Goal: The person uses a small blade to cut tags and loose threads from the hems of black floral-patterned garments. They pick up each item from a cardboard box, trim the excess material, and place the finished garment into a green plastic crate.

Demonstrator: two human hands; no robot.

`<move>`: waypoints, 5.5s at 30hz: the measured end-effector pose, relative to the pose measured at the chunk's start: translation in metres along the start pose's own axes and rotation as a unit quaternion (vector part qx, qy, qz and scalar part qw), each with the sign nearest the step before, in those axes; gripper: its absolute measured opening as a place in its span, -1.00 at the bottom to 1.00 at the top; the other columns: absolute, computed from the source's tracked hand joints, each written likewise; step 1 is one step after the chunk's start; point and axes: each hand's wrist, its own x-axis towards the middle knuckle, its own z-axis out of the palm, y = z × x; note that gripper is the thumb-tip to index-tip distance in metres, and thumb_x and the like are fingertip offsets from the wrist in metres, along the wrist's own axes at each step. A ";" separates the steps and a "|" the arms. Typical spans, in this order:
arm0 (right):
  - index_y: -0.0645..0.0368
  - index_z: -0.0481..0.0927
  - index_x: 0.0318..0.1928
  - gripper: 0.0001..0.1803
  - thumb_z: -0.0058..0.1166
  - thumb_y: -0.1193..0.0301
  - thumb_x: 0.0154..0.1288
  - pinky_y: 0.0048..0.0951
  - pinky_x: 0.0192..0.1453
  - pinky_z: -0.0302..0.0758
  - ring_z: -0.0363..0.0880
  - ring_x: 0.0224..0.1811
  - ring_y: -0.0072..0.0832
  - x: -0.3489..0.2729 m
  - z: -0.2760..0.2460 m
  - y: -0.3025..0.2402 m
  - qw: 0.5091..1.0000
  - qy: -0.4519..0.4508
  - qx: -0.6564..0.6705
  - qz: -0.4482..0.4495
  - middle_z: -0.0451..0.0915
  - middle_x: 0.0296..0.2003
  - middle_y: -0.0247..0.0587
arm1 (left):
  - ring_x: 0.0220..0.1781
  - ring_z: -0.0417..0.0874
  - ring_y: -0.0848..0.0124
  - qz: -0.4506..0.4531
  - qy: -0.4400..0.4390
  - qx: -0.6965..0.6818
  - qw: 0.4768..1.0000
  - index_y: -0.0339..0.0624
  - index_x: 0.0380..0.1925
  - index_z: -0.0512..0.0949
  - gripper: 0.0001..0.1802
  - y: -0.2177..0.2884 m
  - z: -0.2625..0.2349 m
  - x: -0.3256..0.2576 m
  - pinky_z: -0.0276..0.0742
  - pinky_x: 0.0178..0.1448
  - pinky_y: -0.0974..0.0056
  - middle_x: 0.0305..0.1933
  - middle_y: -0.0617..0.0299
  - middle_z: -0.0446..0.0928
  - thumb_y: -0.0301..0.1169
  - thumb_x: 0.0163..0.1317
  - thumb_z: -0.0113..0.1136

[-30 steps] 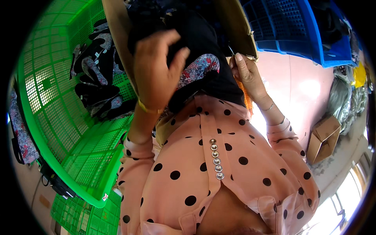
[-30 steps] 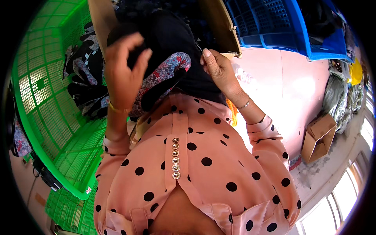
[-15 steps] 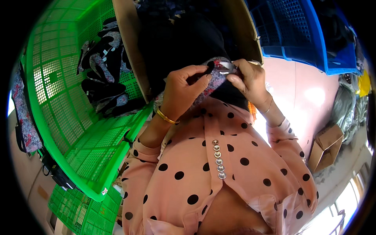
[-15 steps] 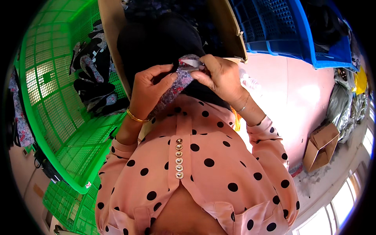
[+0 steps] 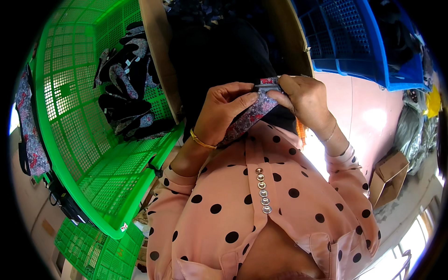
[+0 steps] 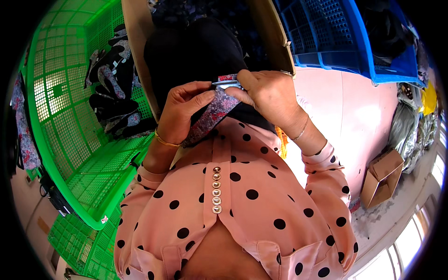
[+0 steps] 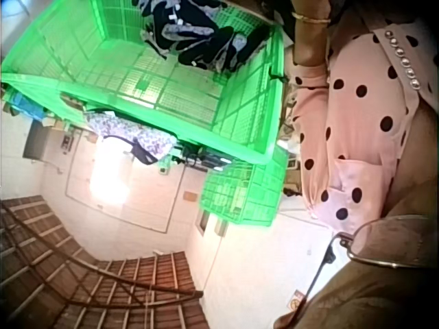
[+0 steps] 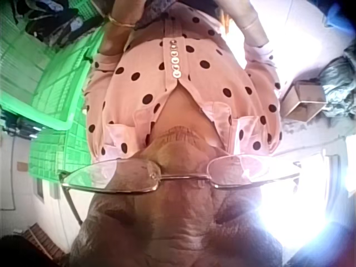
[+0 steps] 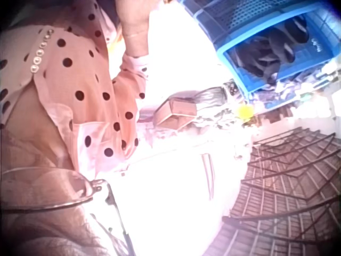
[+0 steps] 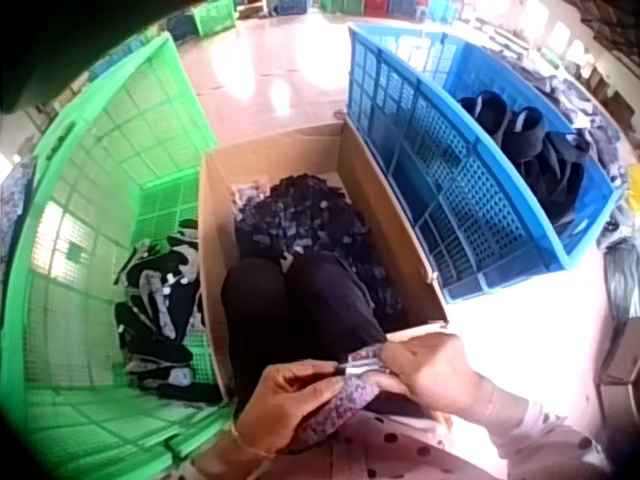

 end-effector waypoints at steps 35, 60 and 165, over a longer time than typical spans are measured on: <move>0.29 0.54 -0.18 -0.59 0.43 0.32 0.07 -0.62 -0.28 0.45 0.48 -0.34 -0.68 0.022 -0.003 -0.024 0.772 -0.338 0.525 0.117 0.57 -0.40 -0.33 | -0.22 0.53 0.58 -0.046 -0.268 0.271 0.923 -0.34 -0.04 0.49 -0.27 0.040 -0.017 -0.033 0.50 -0.06 0.43 -0.20 0.25 0.58 -0.35 -0.26 0.63; 0.12 0.51 -0.28 -0.67 0.34 0.44 -0.10 -0.32 -0.46 0.45 0.59 -0.48 -0.21 0.051 0.012 -0.035 0.992 -0.005 0.122 -0.014 0.56 -0.50 -0.20 | -0.48 0.48 0.02 0.374 0.145 0.604 0.689 -0.21 -0.45 0.39 -0.73 0.030 -0.051 0.032 0.39 -0.44 0.19 -0.49 0.05 0.39 -0.62 -0.14 0.29; 0.21 0.54 0.04 -0.25 0.53 0.15 -0.19 -0.45 -0.09 0.59 0.70 -0.24 -0.33 0.010 -0.011 -0.026 0.965 0.009 0.253 0.061 0.68 -0.17 -0.14 | -0.22 0.61 0.57 0.168 0.138 -0.163 0.962 -0.17 -0.07 0.49 -0.83 0.047 -0.021 -0.004 0.56 -0.10 0.43 -0.19 0.33 0.59 -0.37 0.42 0.05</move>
